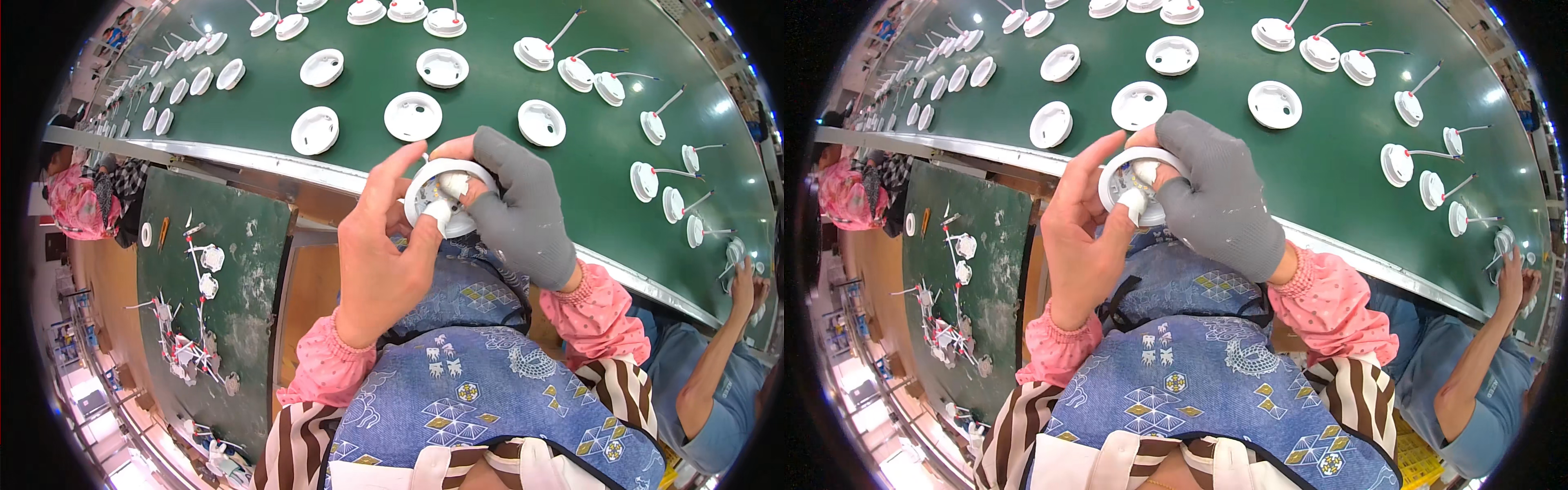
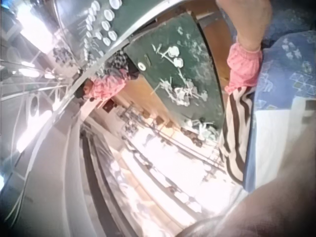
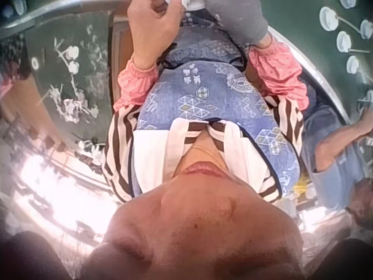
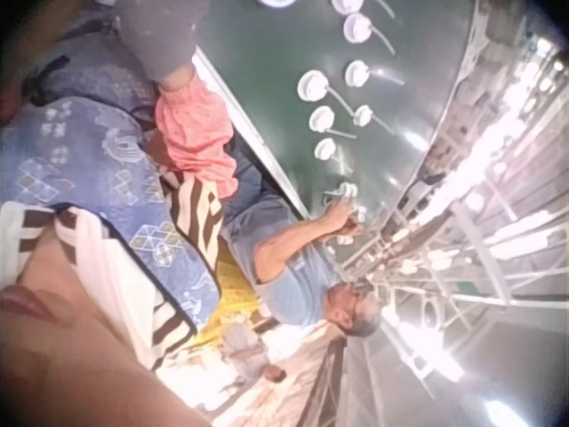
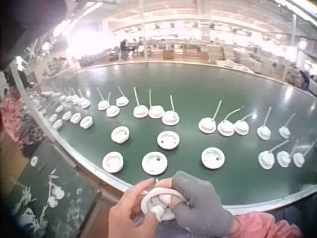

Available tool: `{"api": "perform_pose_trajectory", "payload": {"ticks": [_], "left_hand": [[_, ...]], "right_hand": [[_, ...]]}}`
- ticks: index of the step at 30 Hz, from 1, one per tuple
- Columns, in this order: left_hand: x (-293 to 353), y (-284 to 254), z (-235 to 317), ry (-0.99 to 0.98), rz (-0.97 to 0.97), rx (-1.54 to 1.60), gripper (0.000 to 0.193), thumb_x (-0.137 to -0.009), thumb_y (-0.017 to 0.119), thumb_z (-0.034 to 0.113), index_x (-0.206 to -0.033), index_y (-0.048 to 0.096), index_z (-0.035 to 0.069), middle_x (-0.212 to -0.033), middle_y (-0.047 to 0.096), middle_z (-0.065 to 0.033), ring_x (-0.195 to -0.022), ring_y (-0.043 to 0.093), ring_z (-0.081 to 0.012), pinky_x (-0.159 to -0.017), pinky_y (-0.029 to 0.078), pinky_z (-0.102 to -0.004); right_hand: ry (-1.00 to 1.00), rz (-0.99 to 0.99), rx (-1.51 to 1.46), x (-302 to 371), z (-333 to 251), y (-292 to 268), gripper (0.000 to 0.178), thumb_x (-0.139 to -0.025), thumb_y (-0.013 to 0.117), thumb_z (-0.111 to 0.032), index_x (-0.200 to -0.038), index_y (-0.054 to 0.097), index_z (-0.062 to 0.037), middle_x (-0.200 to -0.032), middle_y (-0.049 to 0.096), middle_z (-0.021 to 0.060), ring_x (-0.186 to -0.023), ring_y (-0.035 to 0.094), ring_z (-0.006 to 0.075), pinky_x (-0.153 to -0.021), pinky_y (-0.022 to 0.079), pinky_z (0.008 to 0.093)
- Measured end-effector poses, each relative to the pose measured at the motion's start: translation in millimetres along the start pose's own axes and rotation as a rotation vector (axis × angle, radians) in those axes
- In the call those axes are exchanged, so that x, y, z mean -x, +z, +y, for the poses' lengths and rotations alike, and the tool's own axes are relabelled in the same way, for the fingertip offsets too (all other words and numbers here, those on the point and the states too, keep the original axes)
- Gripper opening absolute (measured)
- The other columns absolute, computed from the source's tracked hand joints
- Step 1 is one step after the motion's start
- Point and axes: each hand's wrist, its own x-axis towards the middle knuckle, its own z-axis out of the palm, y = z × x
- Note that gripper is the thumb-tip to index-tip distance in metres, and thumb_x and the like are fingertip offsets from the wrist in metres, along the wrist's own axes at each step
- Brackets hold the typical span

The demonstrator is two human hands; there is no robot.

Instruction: The person assembles light fixtures by threading the wires of LED components through plastic bases, pressing the components into the bases by hand, and placing the assembled units on the conveyor belt.

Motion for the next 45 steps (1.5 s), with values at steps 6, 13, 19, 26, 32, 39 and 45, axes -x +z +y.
{"api": "perform_pose_trajectory", "payload": {"ticks": [6,13,19,26,32,39,45], "left_hand": [[-1,-4,-8,0.022,0.056,-0.021,0.039,-0.088,0.058,-0.004,-0.127,0.064,-0.004,-0.107,0.07,-0.0125,-0.094,0.067,-0.0138,-0.078,0.056,-0.0276],[-3,5,-16,0.126,0.154,-0.032,0.035,-0.088,0.059,-0.003,-0.122,0.067,-0.005,-0.102,0.072,-0.012,-0.089,0.068,-0.013,-0.075,0.056,-0.0277],[-3,12,-13,0.085,0.221,0.015,0.03,-0.088,0.057,-0.004,-0.116,0.069,-0.005,-0.102,0.072,-0.0096,-0.09,0.067,-0.0118,-0.076,0.055,-0.0262],[-13,-7,-5,0.019,0.02,-0.033,0.033,-0.09,0.058,-0.004,-0.122,0.064,-0.006,-0.105,0.07,-0.0091,-0.09,0.066,-0.0102,-0.071,0.054,-0.0237],[-19,4,-5,-0.074,0.089,0.162,0.03,-0.093,0.057,-0.006,-0.123,0.061,-0.009,-0.104,0.069,-0.0097,-0.077,0.065,-0.0081,-0.057,0.05,-0.021],[-12,18,-11,-0.044,0.191,0.234,0.022,-0.097,0.063,0.002,-0.117,0.059,-0.007,-0.099,0.068,-0.0085,-0.074,0.063,-0.0066,-0.058,0.05,-0.0211],[-13,25,-15,-0.021,0.317,0.162,0.018,-0.097,0.064,0.002,-0.112,0.06,-0.007,-0.1,0.067,-0.0064,-0.087,0.062,-0.0084,-0.074,0.052,-0.024]], "right_hand": [[-0.103,-0.077,-0.011,4,2,6,0.036,-0.081,0.056,0.001,-0.114,0.067,-0.0013,-0.098,0.07,0.0148,-0.087,0.071,0.025,-0.078,0.055,0.0347],[0.01,0.114,-0.136,21,9,18,0.037,-0.081,0.056,0.0,-0.117,0.065,0.0029,-0.105,0.071,0.0135,-0.095,0.071,0.0197,-0.083,0.055,0.0318],[-0.036,0.161,-0.064,20,7,21,0.034,-0.082,0.056,0.0,-0.115,0.066,0.0021,-0.099,0.07,0.0144,-0.089,0.07,0.0191,-0.079,0.054,0.0312],[-0.033,-0.066,0.149,5,0,1,0.041,-0.085,0.053,0.004,-0.125,0.062,0.0065,-0.107,0.064,0.0075,-0.098,0.062,0.0125,-0.089,0.05,0.0272],[-0.107,0.112,-0.08,-2,17,13,0.047,-0.081,0.058,0.001,-0.128,0.061,0.0017,-0.1,0.068,0.0125,-0.088,0.066,0.0152,-0.075,0.053,0.0285],[0.075,0.202,-0.331,4,4,30,0.021,-0.091,0.062,-0.007,-0.11,0.062,0.0022,-0.091,0.068,0.0063,-0.076,0.061,0.008,-0.067,0.051,0.0273],[0.0,0.227,-0.173,3,13,34,0.021,-0.091,0.059,-0.008,-0.109,0.062,0.0023,-0.092,0.066,0.007,-0.082,0.06,0.0108,-0.072,0.05,0.0289]]}}
